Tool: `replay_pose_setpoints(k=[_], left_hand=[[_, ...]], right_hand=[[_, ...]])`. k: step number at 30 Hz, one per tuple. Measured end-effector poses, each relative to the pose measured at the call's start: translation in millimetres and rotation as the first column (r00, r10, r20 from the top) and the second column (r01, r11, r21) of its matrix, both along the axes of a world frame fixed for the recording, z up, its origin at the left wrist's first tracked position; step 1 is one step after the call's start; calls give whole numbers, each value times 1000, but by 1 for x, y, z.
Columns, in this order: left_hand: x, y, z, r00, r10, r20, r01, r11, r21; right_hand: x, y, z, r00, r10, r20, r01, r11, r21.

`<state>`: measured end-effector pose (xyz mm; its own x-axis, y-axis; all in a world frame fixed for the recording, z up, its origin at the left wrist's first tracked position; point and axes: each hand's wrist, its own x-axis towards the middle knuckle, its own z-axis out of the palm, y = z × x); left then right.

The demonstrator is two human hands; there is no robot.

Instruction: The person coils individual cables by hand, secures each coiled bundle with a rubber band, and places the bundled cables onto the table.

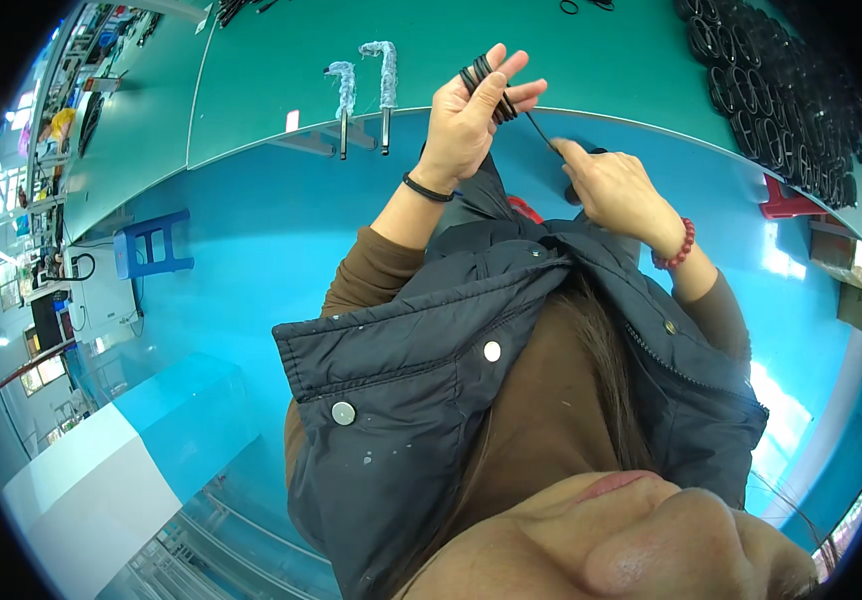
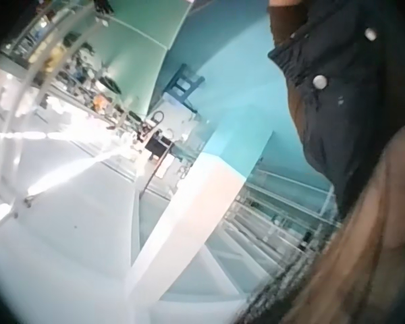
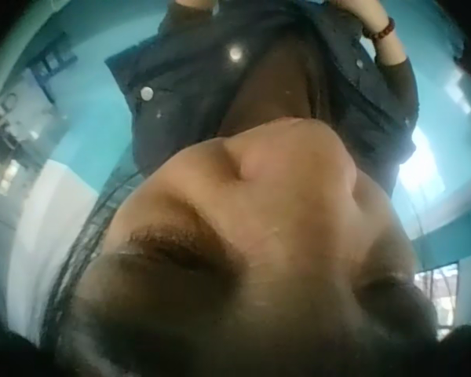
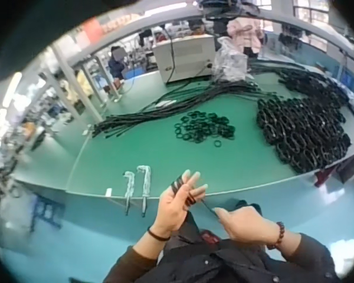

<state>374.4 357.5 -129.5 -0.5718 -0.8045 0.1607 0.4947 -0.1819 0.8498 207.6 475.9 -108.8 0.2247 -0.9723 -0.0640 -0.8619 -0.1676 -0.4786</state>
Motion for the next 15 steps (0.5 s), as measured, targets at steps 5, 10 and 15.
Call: replay_pose_setpoints(k=[5,10,15], left_hand=[[7,-1,6,986,-166,-17,167,982,87],[7,13,9,931,-357,80,336,921,198],[-4,15,2,932,-361,32,342,906,249]], right_hand=[[-9,-8,-30,986,-142,85,150,984,-96],[-11,-36,-23,832,-247,497,298,954,-25],[-18,-52,-21,840,-22,542,296,856,-424]])
